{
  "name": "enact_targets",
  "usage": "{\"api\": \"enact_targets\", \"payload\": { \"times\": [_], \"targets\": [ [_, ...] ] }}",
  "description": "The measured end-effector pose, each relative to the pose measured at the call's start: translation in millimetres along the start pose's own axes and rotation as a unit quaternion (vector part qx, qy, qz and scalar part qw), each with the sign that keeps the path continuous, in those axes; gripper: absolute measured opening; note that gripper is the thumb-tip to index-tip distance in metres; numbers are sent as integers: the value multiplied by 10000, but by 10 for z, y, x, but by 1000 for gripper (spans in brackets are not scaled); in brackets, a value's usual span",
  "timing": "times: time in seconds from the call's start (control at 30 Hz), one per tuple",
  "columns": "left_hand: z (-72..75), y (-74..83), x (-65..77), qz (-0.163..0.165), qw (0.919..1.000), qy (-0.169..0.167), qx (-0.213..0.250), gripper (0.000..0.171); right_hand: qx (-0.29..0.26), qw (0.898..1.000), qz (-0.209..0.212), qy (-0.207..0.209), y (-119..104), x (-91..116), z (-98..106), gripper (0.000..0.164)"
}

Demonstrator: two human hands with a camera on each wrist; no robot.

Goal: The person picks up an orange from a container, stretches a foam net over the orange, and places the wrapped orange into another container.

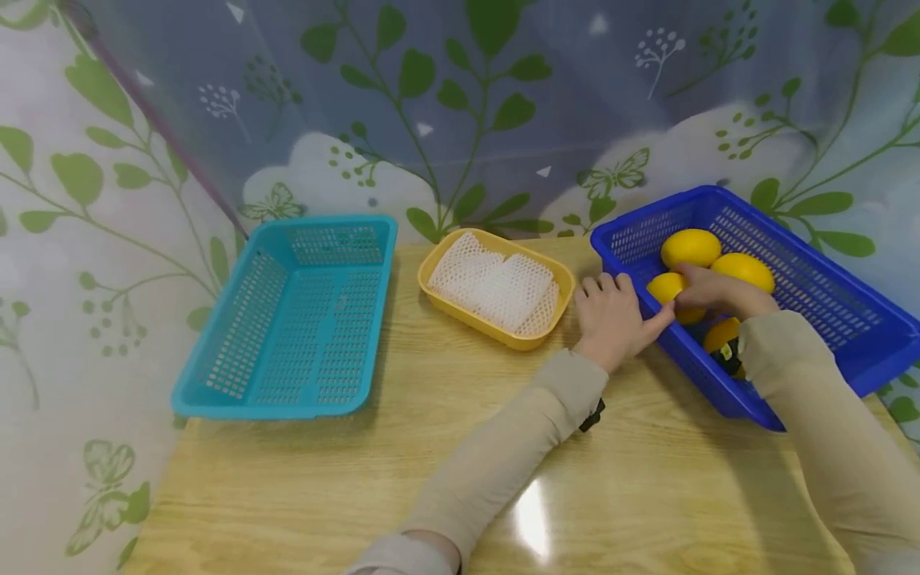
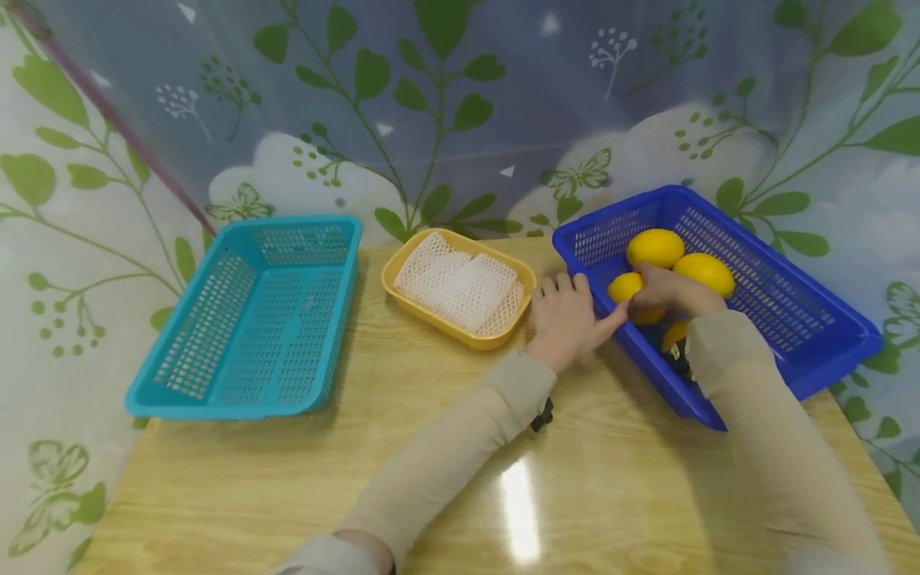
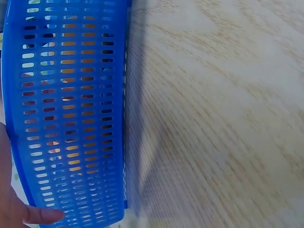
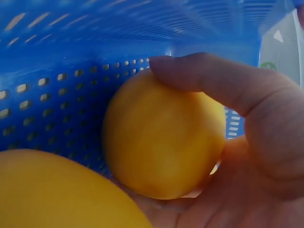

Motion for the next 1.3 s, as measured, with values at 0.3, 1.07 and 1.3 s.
{"api": "enact_targets", "payload": {
  "times": [0.3,1.07,1.3],
  "targets": [
    [20,-8,20,12,10000,22,-59,86,207,9996,27,190,-9,14,15,79],
    [237,19,86,-227,9989,-404,104,80,188,9964,318,759,-233,204,248,84],
    [375,-40,161,-304,9974,-502,412,76,-79,9933,384,1084,-380,341,344,93]
  ]
}}
Point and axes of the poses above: each hand's wrist, its own x-axis away from the middle knuckle, its own z-axis out of the back of the hand, y = z × x, the point moved 9 cm from there along -x, towards the middle knuckle, and after that the axes turned 5 degrees about y, right-handed, at the moved point
